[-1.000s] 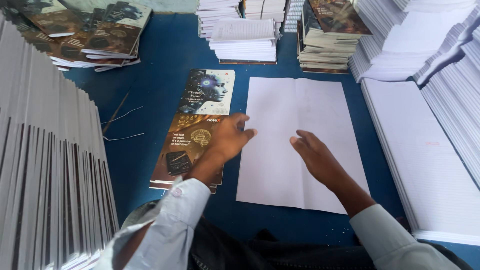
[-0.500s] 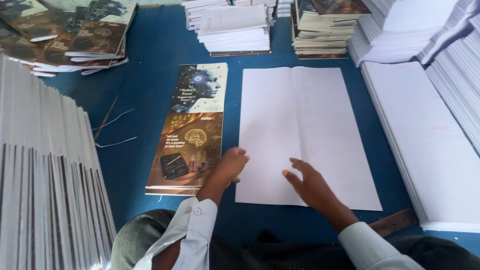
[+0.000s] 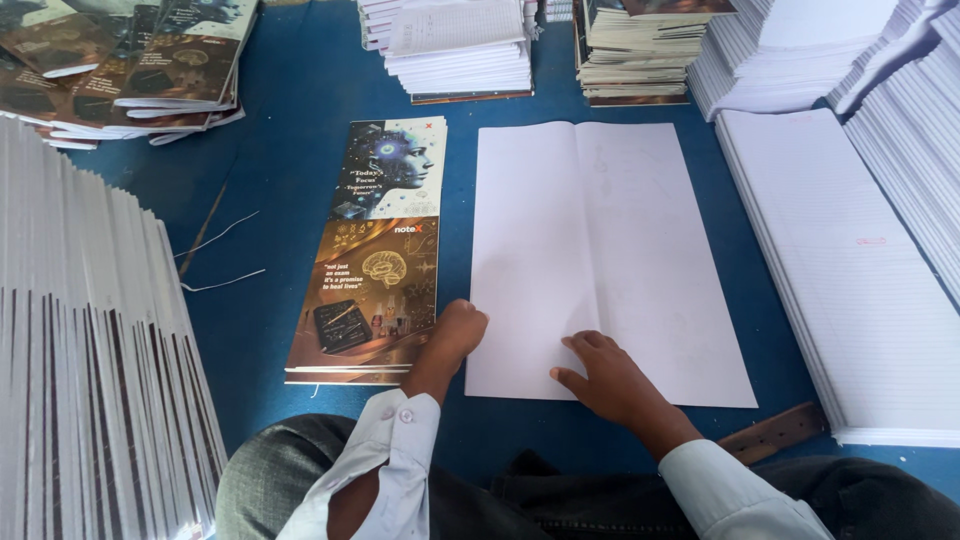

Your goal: The person assembles notebooks by inserting printed index pages into covers. They repeatedly pick up a cover, insert a page, and place the finished notebook onto a stack.

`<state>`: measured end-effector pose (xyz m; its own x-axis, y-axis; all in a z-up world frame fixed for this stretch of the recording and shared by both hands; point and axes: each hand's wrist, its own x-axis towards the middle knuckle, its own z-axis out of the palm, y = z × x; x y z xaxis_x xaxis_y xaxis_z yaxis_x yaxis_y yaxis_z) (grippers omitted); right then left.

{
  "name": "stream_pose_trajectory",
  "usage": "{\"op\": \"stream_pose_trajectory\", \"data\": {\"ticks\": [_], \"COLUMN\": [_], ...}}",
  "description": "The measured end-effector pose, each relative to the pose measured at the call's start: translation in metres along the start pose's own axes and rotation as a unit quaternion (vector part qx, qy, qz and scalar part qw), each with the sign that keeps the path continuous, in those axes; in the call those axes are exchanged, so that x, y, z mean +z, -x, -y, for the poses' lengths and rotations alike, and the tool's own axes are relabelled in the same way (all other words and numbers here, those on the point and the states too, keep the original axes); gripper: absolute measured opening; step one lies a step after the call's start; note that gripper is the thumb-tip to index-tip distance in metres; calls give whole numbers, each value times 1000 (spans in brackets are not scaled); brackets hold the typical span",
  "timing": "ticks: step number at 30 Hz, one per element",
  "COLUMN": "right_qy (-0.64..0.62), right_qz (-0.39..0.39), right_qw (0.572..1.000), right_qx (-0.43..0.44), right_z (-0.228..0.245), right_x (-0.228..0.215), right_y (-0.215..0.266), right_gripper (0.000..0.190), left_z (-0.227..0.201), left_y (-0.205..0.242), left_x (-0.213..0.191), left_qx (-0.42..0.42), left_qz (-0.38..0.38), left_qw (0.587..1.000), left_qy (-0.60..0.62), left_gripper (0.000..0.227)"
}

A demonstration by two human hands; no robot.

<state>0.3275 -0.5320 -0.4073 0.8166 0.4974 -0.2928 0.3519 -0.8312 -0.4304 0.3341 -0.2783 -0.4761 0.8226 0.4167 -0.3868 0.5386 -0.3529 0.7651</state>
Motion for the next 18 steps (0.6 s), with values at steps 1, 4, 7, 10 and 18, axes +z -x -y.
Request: {"op": "stream_pose_trajectory", "data": {"ticks": [1, 4, 7, 10, 18], "right_qy": [4, 16, 20, 18, 6], "right_qz": [8, 27, 37, 45, 47], "right_qw": [1000, 999, 998, 998, 999], "right_qx": [9, 31, 38, 36, 9], "right_z": [1, 6, 12, 17, 19], "right_x": [0, -1, -4, -8, -14], "right_y": [0, 0, 1, 6, 9], "right_gripper": [63, 67, 73, 79, 86], "left_z": [0, -9, -21, -28, -49], "left_y": [1, 10, 20, 28, 52], "left_x": [-1, -5, -9, -10, -11], "left_qx": [3, -14, -70, -82, -89], "left_qz": [4, 17, 28, 26, 15], "left_qw": [1000, 995, 986, 979, 983], "left_qy": [25, 93, 146, 183, 160], "left_gripper": [34, 35, 39, 45, 65]}}
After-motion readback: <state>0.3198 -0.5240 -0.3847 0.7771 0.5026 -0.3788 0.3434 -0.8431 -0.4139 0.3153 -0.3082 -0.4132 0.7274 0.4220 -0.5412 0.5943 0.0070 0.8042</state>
